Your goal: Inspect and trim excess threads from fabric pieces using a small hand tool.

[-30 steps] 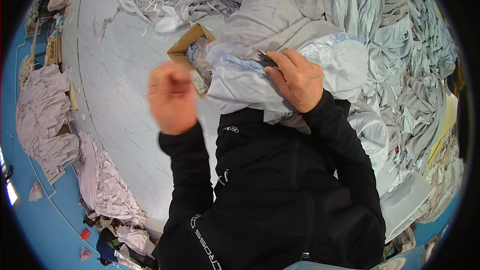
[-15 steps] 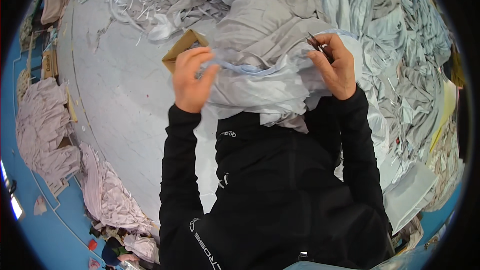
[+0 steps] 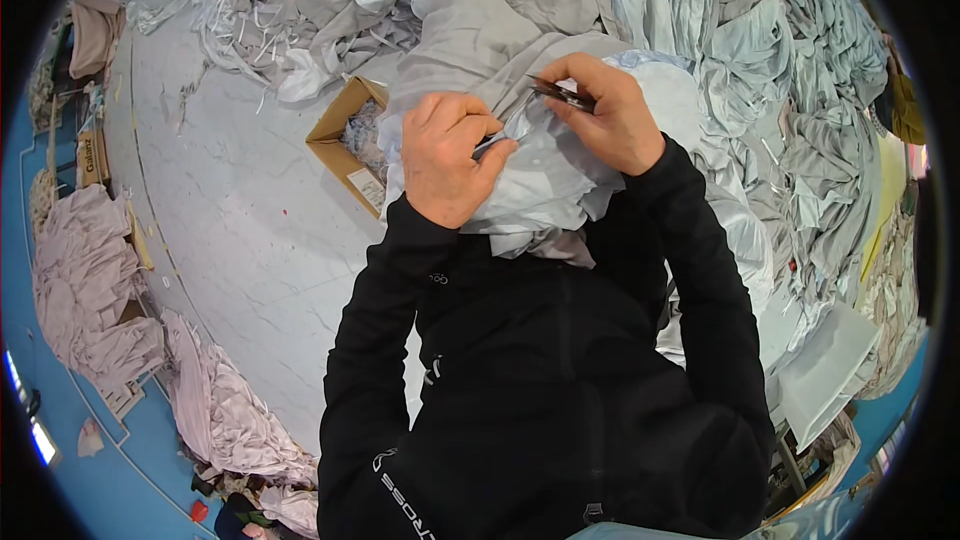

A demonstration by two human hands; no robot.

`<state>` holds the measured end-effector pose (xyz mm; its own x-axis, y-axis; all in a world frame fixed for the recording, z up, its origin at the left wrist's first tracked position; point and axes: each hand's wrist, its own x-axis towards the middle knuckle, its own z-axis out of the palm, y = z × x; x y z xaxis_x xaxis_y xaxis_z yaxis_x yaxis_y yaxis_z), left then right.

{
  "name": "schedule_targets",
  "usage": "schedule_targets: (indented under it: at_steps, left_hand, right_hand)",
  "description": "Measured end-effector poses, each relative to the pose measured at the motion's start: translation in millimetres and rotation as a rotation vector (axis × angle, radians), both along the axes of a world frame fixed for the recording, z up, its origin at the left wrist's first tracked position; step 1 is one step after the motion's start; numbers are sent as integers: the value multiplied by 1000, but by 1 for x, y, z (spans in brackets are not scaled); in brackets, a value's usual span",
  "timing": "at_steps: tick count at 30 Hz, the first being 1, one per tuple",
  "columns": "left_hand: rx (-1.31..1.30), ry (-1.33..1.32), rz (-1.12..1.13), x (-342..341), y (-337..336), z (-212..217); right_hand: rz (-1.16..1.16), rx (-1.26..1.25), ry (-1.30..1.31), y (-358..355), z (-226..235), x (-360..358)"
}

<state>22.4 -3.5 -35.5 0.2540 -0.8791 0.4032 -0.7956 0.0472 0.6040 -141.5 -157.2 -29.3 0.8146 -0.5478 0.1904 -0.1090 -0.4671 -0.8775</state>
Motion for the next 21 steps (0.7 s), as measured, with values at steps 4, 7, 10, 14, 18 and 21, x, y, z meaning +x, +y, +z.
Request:
schedule_targets:
  at_steps: [4, 7, 10, 14, 18, 21]
  left_hand:
    - [-10, 134, -26, 7, 0, -3]
    - [78, 315, 18, 11, 6, -1]
    - [169, 458, 62, 8, 4, 4]
    - [290, 674, 29, 11, 2, 9]
    - [273, 721, -8, 12, 2, 7]
    - [285, 739, 7, 12, 3, 6]
  right_hand:
    - [-22, -106, -31, -21, -16, 4]
    - [-77, -89, -32, -10, -2, 3]
    - [-98, 27, -89, 14, 4, -2]
    - [-115, 78, -81, 42, -1, 0]
    - [-143, 7, -102, 52, -13, 9]
    - [-126, -35, -90, 50, -17, 11]
